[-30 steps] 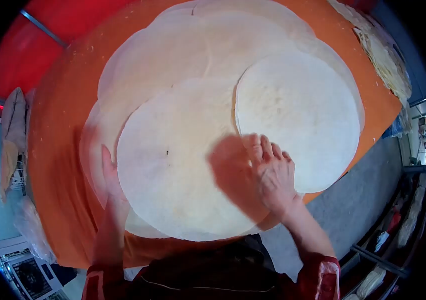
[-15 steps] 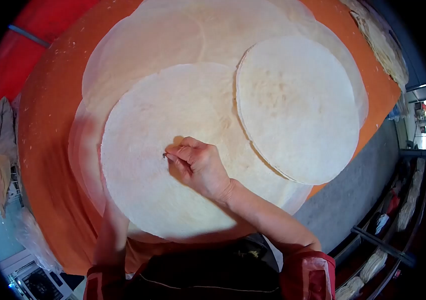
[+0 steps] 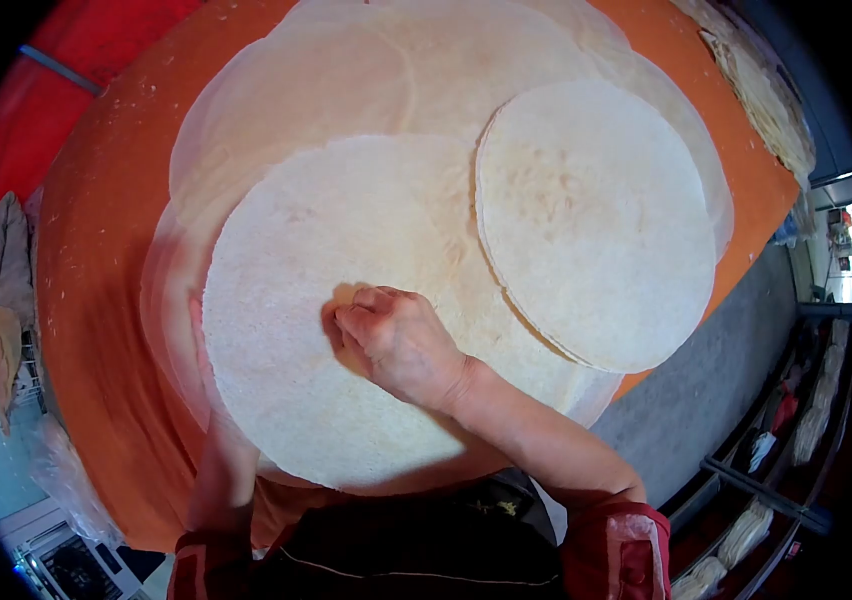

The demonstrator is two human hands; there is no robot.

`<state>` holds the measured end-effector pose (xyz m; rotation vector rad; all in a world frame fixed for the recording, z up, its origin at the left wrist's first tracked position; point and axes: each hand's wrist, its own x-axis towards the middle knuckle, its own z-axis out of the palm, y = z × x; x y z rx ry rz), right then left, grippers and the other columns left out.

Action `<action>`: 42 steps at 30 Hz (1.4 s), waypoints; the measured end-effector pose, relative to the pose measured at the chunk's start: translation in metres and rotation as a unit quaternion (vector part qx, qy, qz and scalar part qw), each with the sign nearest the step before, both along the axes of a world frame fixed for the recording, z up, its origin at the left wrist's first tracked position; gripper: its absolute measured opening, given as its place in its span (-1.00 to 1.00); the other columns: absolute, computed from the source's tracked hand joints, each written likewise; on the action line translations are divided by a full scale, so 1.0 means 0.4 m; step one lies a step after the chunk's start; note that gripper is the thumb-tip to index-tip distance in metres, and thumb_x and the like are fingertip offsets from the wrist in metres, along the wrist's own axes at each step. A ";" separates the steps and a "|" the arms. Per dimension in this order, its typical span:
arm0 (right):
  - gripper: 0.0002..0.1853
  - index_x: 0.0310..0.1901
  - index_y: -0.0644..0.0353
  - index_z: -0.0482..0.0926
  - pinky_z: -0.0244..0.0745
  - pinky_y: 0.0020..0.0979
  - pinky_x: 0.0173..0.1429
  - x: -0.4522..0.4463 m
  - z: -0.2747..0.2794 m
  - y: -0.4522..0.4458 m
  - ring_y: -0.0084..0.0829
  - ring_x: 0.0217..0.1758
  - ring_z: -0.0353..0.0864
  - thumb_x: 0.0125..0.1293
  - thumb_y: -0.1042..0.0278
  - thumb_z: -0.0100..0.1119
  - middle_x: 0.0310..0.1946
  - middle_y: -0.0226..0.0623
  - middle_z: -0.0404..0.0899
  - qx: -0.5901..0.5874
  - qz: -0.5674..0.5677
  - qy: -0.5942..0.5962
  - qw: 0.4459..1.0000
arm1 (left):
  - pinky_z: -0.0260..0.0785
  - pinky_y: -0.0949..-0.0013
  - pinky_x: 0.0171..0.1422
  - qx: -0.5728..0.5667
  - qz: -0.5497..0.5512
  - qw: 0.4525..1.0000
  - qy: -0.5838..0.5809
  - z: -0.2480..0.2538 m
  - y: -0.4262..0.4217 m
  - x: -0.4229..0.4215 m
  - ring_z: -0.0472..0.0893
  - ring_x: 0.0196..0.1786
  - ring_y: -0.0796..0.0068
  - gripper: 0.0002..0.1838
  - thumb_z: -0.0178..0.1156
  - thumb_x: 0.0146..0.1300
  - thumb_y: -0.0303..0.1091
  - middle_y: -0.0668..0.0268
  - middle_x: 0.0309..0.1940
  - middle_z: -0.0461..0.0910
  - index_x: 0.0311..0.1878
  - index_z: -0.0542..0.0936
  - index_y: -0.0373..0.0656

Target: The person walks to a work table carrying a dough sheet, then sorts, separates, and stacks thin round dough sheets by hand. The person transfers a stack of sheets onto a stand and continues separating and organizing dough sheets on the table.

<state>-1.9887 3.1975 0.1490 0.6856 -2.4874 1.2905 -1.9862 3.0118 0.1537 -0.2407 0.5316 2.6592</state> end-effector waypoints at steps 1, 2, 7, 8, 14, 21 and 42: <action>-0.84 -0.70 0.23 0.34 0.40 -0.36 -0.53 0.001 0.005 -0.001 -0.30 -0.60 0.43 -0.12 0.55 0.12 -0.70 -0.27 0.37 0.001 0.000 0.002 1.000 | 0.09 0.20 0.19 -0.013 -0.004 1.000 -0.009 0.008 0.006 0.001 0.25 0.13 0.27 -0.35 -0.32 0.15 0.20 0.27 0.13 0.21 0.18 0.17 -0.05; -0.84 -0.70 0.23 0.33 0.40 -0.36 -0.53 0.003 0.012 -0.002 -0.31 -0.60 0.43 -0.13 0.55 0.12 -0.69 -0.28 0.37 0.023 -0.001 -0.007 1.000 | 0.08 0.21 0.20 -0.026 -0.008 0.999 -0.017 0.014 0.009 0.002 0.25 0.14 0.27 -0.35 -0.32 0.15 0.21 0.27 0.14 0.20 0.18 0.15 -0.05; -0.86 -0.70 0.22 0.33 0.40 -0.36 -0.53 0.006 0.014 -0.012 -0.31 -0.59 0.44 -0.17 0.52 0.09 -0.66 -0.26 0.38 0.044 0.007 -0.001 0.999 | 0.05 0.22 0.22 0.087 -0.023 0.996 -0.007 0.010 0.008 0.003 0.21 0.16 0.26 -0.31 -0.34 0.14 0.23 0.28 0.16 0.17 0.20 0.12 -0.05; -0.87 -0.68 0.22 0.33 0.37 -0.37 -0.56 0.010 0.002 -0.018 -0.30 -0.62 0.42 -0.21 0.54 0.11 -0.69 -0.28 0.36 0.057 -0.006 0.026 0.998 | 0.04 0.22 0.22 0.135 -0.039 0.990 0.007 0.010 0.007 0.002 0.20 0.17 0.26 -0.30 -0.34 0.13 0.25 0.28 0.17 0.16 0.21 0.11 -0.05; -0.87 -0.64 0.24 0.32 0.38 -0.36 -0.54 0.008 -0.016 -0.023 -0.26 -0.62 0.43 -0.21 0.51 0.09 -0.68 -0.24 0.37 0.052 -0.010 -0.009 0.999 | 0.07 0.23 0.21 -0.188 -0.004 0.978 0.092 0.048 0.037 0.029 0.22 0.16 0.27 -0.25 -0.19 0.06 0.24 0.22 0.15 0.17 0.20 0.10 -0.12; -0.93 -0.46 0.27 0.31 0.39 -0.53 -0.54 0.012 -0.029 -0.007 -0.47 -0.61 0.47 0.10 0.48 -0.06 -0.57 -0.23 0.49 -0.209 0.050 -0.306 0.927 | 0.18 0.23 0.11 -0.188 0.004 0.982 -0.007 0.037 0.022 0.022 0.32 0.06 0.27 -0.33 -0.09 0.05 0.09 0.21 0.06 0.27 0.16 0.16 -0.16; -0.83 -0.36 0.30 0.51 0.36 -0.46 -0.39 0.084 0.006 0.121 -0.37 -0.45 0.46 -0.08 0.62 0.15 -0.50 -0.26 0.46 0.002 -0.024 -0.078 0.997 | 0.17 0.26 0.12 -0.127 0.029 0.991 0.022 0.031 0.022 0.033 0.29 0.08 0.26 -0.43 -0.23 0.18 0.03 0.20 0.07 0.26 0.14 0.18 -0.17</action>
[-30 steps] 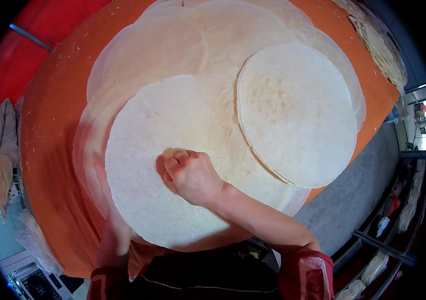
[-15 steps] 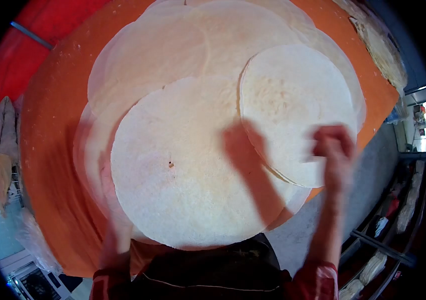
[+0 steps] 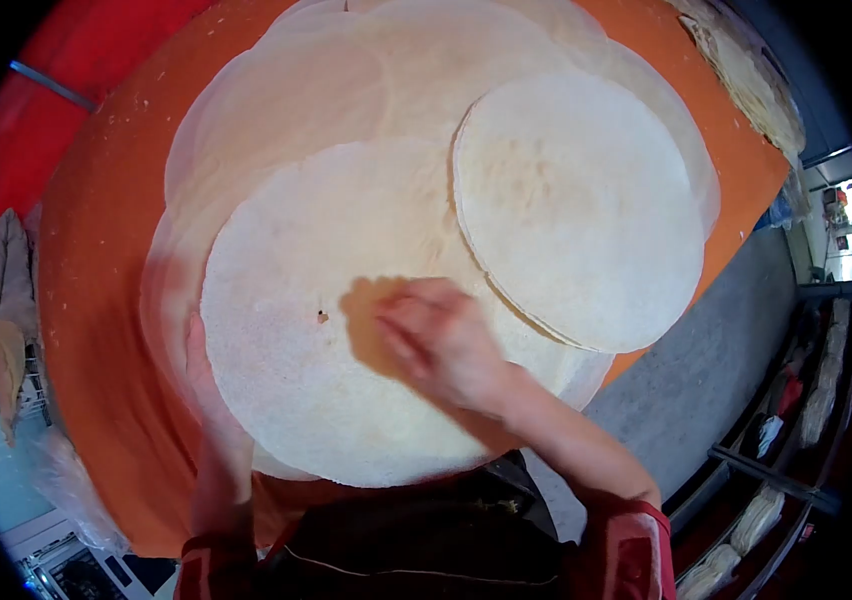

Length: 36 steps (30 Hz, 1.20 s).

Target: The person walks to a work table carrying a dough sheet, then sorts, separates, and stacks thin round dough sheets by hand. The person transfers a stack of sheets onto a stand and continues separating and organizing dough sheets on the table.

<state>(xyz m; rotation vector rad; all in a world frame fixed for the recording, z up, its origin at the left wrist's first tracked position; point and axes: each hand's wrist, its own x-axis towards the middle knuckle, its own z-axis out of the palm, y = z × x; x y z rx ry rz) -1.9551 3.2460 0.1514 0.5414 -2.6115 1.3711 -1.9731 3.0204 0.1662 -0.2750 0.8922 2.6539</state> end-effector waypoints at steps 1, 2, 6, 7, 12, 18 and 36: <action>-0.81 -0.37 0.27 0.51 0.34 -0.44 -0.40 -0.020 -0.007 -0.042 -0.34 -0.49 0.43 -0.13 0.61 0.16 -0.53 -0.25 0.44 -0.012 0.005 0.047 0.999 | 0.18 0.25 0.11 -0.008 0.002 1.000 0.013 0.003 -0.004 0.000 0.30 0.08 0.27 -0.44 -0.22 0.18 0.02 0.20 0.07 0.27 0.14 0.19 -0.17; -0.79 -0.39 0.25 0.52 0.32 -0.43 -0.42 -0.041 -0.014 -0.084 -0.32 -0.52 0.41 -0.17 0.60 0.16 -0.56 -0.24 0.41 -0.022 0.010 0.093 0.995 | 0.18 0.25 0.11 -0.015 0.006 1.000 0.026 0.005 -0.009 0.000 0.30 0.08 0.27 -0.45 -0.21 0.18 0.02 0.20 0.07 0.27 0.13 0.20 -0.16; -0.83 -0.45 0.21 0.51 0.32 -0.39 -0.40 -0.053 -0.012 -0.120 -0.32 -0.56 0.40 -0.20 0.56 0.16 -0.61 -0.31 0.41 0.037 0.001 0.085 0.996 | 0.18 0.24 0.12 0.146 -0.020 0.989 0.008 -0.006 -0.032 0.001 0.32 0.07 0.27 -0.46 -0.19 0.18 0.00 0.19 0.06 0.28 0.12 0.22 -0.17; -0.83 -0.45 0.21 0.51 0.32 -0.39 -0.40 -0.054 -0.011 -0.122 -0.32 -0.56 0.40 -0.20 0.56 0.16 -0.61 -0.31 0.41 0.041 0.006 0.086 0.995 | 0.18 0.25 0.12 0.095 -0.011 0.995 -0.010 -0.012 -0.034 0.004 0.32 0.07 0.27 -0.46 -0.18 0.18 0.01 0.19 0.06 0.28 0.12 0.23 -0.17; -0.91 -0.54 0.21 0.47 0.32 -0.38 -0.44 -0.062 0.003 -0.129 -0.31 -0.59 0.40 -0.19 0.54 0.12 -0.67 -0.30 0.39 0.066 0.008 0.078 0.995 | 0.18 0.24 0.13 -0.004 0.000 1.000 -0.027 -0.009 -0.032 0.002 0.32 0.08 0.28 -0.44 -0.15 0.16 0.02 0.18 0.08 0.27 0.11 0.22 -0.18; -0.91 -0.63 0.22 0.40 0.33 -0.37 -0.47 -0.069 0.002 -0.135 -0.29 -0.60 0.40 -0.21 0.53 0.12 -0.69 -0.27 0.38 0.104 0.007 0.075 0.992 | 0.15 0.25 0.15 -0.066 -0.038 0.996 0.038 -0.022 -0.047 0.002 0.31 0.09 0.29 -0.40 -0.14 0.15 0.05 0.19 0.07 0.27 0.13 0.20 -0.20; -0.70 -0.28 0.22 0.46 0.31 -0.47 -0.47 0.124 0.141 0.512 -0.52 -0.50 0.41 0.20 0.16 -0.14 -0.51 -0.44 0.46 0.164 -0.564 0.023 0.809 | 0.01 0.28 0.23 0.053 -0.048 0.997 -0.034 -0.046 -0.065 0.011 0.22 0.16 0.28 -0.33 -0.30 0.16 0.15 0.22 0.16 0.18 0.17 0.15 -0.20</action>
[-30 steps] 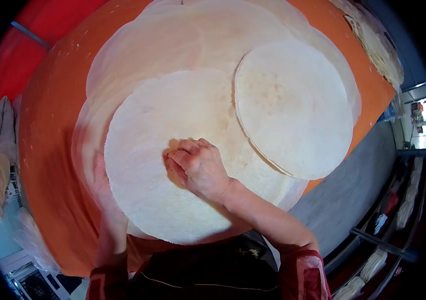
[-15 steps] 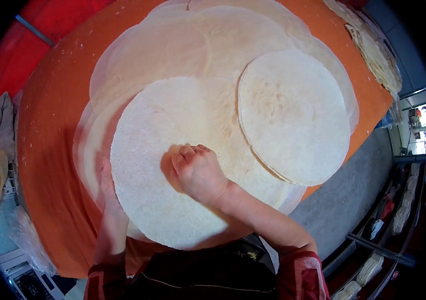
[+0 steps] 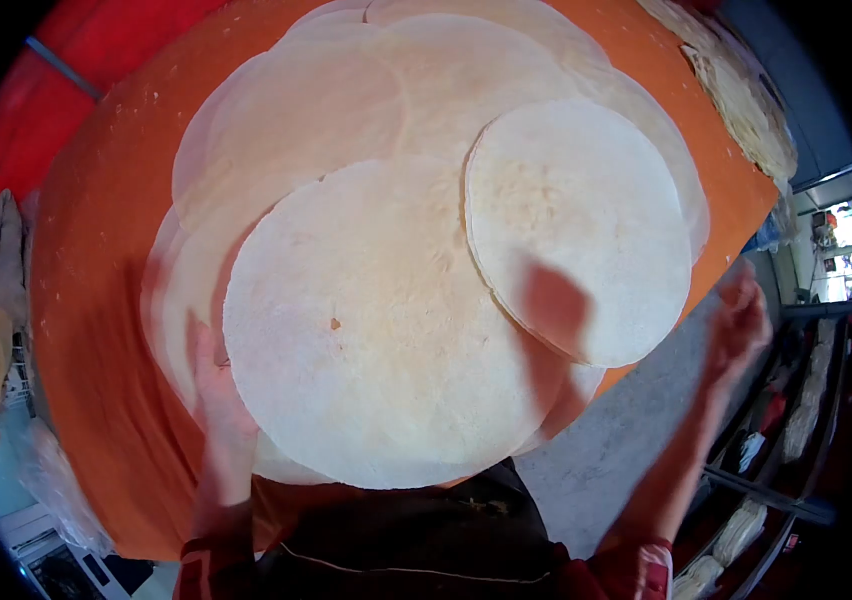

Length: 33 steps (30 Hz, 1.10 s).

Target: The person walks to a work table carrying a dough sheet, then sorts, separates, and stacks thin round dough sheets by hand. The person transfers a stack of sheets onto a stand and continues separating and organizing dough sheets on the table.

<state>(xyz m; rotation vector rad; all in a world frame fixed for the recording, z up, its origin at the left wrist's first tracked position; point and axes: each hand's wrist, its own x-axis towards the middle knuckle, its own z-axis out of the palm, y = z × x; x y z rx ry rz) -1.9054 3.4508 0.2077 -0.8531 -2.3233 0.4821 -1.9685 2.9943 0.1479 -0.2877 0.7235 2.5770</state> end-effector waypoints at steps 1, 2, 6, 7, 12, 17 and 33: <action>-0.65 -0.23 0.22 0.47 0.36 -0.35 -0.46 0.063 0.005 0.165 -0.42 -0.44 0.49 0.24 0.11 -0.19 -0.46 -0.43 0.51 0.210 -0.095 -0.142 0.963 | 0.01 0.24 0.23 0.015 -0.015 1.000 -0.009 -0.002 -0.008 0.011 0.21 0.16 0.25 -0.31 -0.30 0.15 0.17 0.20 0.16 0.18 0.17 0.15 -0.20; -0.62 -0.05 0.19 0.38 0.38 -0.37 -0.29 0.083 0.028 0.196 -0.42 -0.25 0.47 0.24 0.10 -0.19 -0.23 -0.36 0.48 0.232 -0.213 -0.373 0.872 | 0.01 0.21 0.23 0.031 -0.030 0.999 -0.017 -0.003 -0.007 0.025 0.21 0.16 0.23 -0.29 -0.31 0.14 0.20 0.18 0.16 0.18 0.17 0.15 -0.20; -0.32 0.17 0.21 0.07 0.09 -0.36 0.18 0.039 -0.071 -0.125 -0.37 0.15 0.18 -0.02 0.52 0.11 0.12 -0.15 0.16 -0.116 0.278 -0.137 0.944 | 0.02 0.16 0.22 0.019 -0.039 0.998 -0.045 0.023 0.011 0.078 0.21 0.16 0.20 -0.27 -0.29 0.13 0.22 0.16 0.15 0.19 0.17 0.15 -0.21; -0.17 0.22 0.19 -0.07 -0.14 -0.25 0.29 0.044 -0.096 -0.209 -0.22 0.29 -0.07 -0.08 0.36 0.20 0.22 -0.13 -0.03 0.057 0.380 -0.221 0.896 | 0.01 0.16 0.22 0.008 0.004 0.997 -0.081 0.022 0.020 0.093 0.21 0.17 0.21 -0.30 -0.29 0.14 0.19 0.18 0.15 0.20 0.17 0.15 -0.20; -0.35 0.17 0.29 -0.01 -0.04 -0.11 0.21 0.033 -0.210 -0.230 -0.02 0.21 0.02 0.06 0.27 -0.03 0.13 0.07 0.03 0.274 0.388 -0.313 0.822 | -0.02 0.18 0.24 0.017 0.014 0.987 -0.158 -0.021 0.007 0.187 0.16 0.21 0.29 -0.48 -0.28 0.24 -0.02 0.26 0.15 0.19 0.18 0.12 -0.11; -0.55 -0.07 0.34 0.25 0.36 -0.26 -0.35 -0.022 -0.176 -0.178 -0.18 -0.40 0.45 -0.12 0.55 -0.09 -0.40 -0.15 0.39 0.221 0.483 -0.237 0.813 | 0.05 0.18 0.21 -0.048 0.005 0.991 -0.126 -0.041 0.029 0.220 0.21 0.17 0.32 -0.53 -0.26 0.26 -0.10 0.25 0.12 0.22 0.15 0.14 -0.16; -0.57 -0.13 0.46 0.32 0.32 -0.50 -0.65 -0.015 -0.010 -0.699 -0.47 -0.65 0.46 -0.12 0.46 -0.05 -0.62 -0.26 0.42 0.318 0.643 -0.258 0.648 | 0.35 -0.03 -0.07 -0.088 -0.086 0.992 -0.039 -0.097 -0.008 0.248 0.39 -0.01 0.09 -0.52 -0.35 0.25 0.01 0.10 0.02 0.27 0.10 0.13 -0.11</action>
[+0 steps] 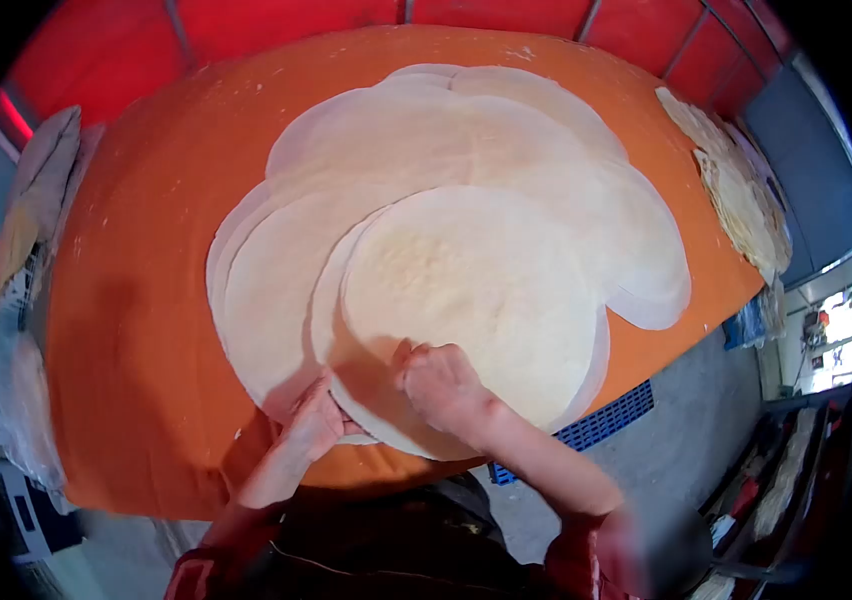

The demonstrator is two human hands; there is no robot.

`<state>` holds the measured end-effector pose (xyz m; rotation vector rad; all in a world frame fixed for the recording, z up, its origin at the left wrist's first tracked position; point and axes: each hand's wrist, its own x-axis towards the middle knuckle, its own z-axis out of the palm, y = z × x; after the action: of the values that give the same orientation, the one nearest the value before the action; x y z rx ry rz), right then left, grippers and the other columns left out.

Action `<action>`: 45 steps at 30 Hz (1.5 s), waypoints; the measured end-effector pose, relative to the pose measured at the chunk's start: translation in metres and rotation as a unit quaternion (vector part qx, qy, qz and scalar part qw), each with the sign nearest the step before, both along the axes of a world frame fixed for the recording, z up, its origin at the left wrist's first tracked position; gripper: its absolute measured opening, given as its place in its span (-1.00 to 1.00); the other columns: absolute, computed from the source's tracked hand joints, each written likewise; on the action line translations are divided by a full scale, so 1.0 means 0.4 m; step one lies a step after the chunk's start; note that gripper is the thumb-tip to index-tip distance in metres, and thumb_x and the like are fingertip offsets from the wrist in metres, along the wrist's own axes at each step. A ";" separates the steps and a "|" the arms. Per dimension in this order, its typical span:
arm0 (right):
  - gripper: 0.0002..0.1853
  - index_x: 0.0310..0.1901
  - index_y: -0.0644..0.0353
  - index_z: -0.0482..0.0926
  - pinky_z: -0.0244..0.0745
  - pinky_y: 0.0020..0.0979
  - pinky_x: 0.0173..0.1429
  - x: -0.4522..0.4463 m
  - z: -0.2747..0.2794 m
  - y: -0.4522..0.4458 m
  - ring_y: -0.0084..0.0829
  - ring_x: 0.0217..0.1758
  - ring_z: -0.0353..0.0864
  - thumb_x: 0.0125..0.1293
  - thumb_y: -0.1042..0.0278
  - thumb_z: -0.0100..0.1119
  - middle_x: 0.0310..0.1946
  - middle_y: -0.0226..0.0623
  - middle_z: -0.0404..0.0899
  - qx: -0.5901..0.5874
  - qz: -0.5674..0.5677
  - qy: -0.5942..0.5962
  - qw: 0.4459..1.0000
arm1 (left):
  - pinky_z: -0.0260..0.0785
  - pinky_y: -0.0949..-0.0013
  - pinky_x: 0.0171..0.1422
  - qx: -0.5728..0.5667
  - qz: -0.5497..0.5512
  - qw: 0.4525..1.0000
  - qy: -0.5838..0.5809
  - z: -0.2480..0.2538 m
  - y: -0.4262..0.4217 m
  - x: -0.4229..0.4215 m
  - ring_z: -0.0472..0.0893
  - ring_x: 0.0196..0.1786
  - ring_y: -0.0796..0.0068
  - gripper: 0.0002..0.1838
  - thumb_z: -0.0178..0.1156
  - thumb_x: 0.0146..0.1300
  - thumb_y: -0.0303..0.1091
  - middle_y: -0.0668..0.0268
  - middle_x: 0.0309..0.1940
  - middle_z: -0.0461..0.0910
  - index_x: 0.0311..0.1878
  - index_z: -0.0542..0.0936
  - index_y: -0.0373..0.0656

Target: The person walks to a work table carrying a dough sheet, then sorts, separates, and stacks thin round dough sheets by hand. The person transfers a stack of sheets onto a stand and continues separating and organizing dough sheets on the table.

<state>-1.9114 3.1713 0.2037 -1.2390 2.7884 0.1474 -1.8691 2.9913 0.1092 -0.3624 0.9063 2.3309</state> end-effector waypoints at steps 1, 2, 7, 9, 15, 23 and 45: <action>-0.57 -0.13 0.46 0.32 0.32 -0.50 -0.65 0.011 -0.006 -0.022 -0.47 -0.65 0.46 -0.12 0.46 -0.05 -0.62 -0.26 0.42 0.005 0.008 -0.003 1.000 | 0.35 -0.03 -0.07 0.005 0.008 1.000 -0.003 -0.001 0.000 0.009 0.39 -0.01 0.09 -0.52 -0.35 0.25 0.01 0.10 0.02 0.27 0.10 0.13 -0.11; -0.59 -0.17 0.49 0.33 0.34 -0.51 -0.59 0.037 -0.013 -0.049 -0.44 -0.59 0.48 -0.12 0.45 -0.04 -0.56 -0.15 0.45 -0.008 -0.047 0.045 0.998 | 0.35 -0.04 -0.08 0.004 0.017 1.000 -0.013 0.000 -0.003 0.015 0.41 -0.05 0.09 -0.54 -0.34 0.25 0.00 0.11 -0.01 0.29 0.09 0.14 -0.10; -0.59 -0.18 0.50 0.30 0.36 -0.45 -0.49 0.125 -0.123 -0.120 -0.32 -0.40 0.48 -0.11 0.42 -0.06 -0.43 -0.04 0.41 -0.027 -0.159 0.081 0.984 | 0.38 0.05 -0.10 0.035 0.019 0.998 -0.040 -0.005 -0.013 -0.003 0.46 -0.14 0.13 -0.59 -0.24 0.24 -0.02 0.14 -0.12 0.39 0.06 0.19 -0.04; -0.57 -0.14 0.45 0.30 0.34 -0.42 -0.47 0.152 -0.141 -0.123 -0.30 -0.35 0.46 -0.11 0.43 -0.05 -0.32 -0.07 0.39 -0.074 -0.202 0.069 0.974 | 0.39 0.12 -0.11 0.040 0.005 0.998 -0.052 -0.012 -0.018 -0.005 0.48 -0.15 0.19 -0.60 -0.23 0.23 -0.02 0.17 -0.15 0.42 0.04 0.22 -0.04; -0.69 -0.20 0.27 0.34 0.35 -0.34 -0.45 0.181 -0.132 -0.140 -0.27 -0.28 0.46 -0.06 0.43 -0.02 -0.33 -0.21 0.42 -0.200 -0.200 0.214 0.935 | 0.39 0.28 -0.13 0.033 -0.049 0.998 -0.024 -0.018 -0.026 -0.019 0.47 -0.13 0.23 -0.55 -0.25 0.24 -0.01 0.15 -0.10 0.39 0.06 0.21 -0.12; -0.80 -0.24 0.19 0.42 0.36 -0.41 -0.39 -0.069 0.232 0.114 -0.38 -0.40 0.50 0.04 0.43 -0.01 -0.47 -0.19 0.49 -0.154 -0.317 0.030 0.935 | 0.32 0.35 -0.13 -0.649 0.147 0.679 0.309 0.024 -0.253 -0.104 0.39 -0.17 0.29 -0.41 0.22 -0.13 -0.39 0.01 -0.05 0.20 -0.01 0.22 -0.34; -0.54 -0.07 0.43 0.28 0.41 -0.34 -0.24 0.156 -0.137 -0.316 -0.16 -0.10 0.42 -0.07 0.41 -0.02 -0.11 0.03 0.36 -0.184 -0.118 0.092 0.972 | 0.33 0.14 -0.02 0.092 0.023 0.995 -0.009 0.062 -0.353 -0.064 0.40 -0.01 0.17 -0.53 -0.30 0.26 -0.06 0.06 0.00 0.32 0.10 0.15 -0.20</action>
<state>-1.8490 3.0450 0.1489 -0.9799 3.2030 -0.3000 -1.8946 2.8502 0.1340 -0.3293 0.6745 2.4259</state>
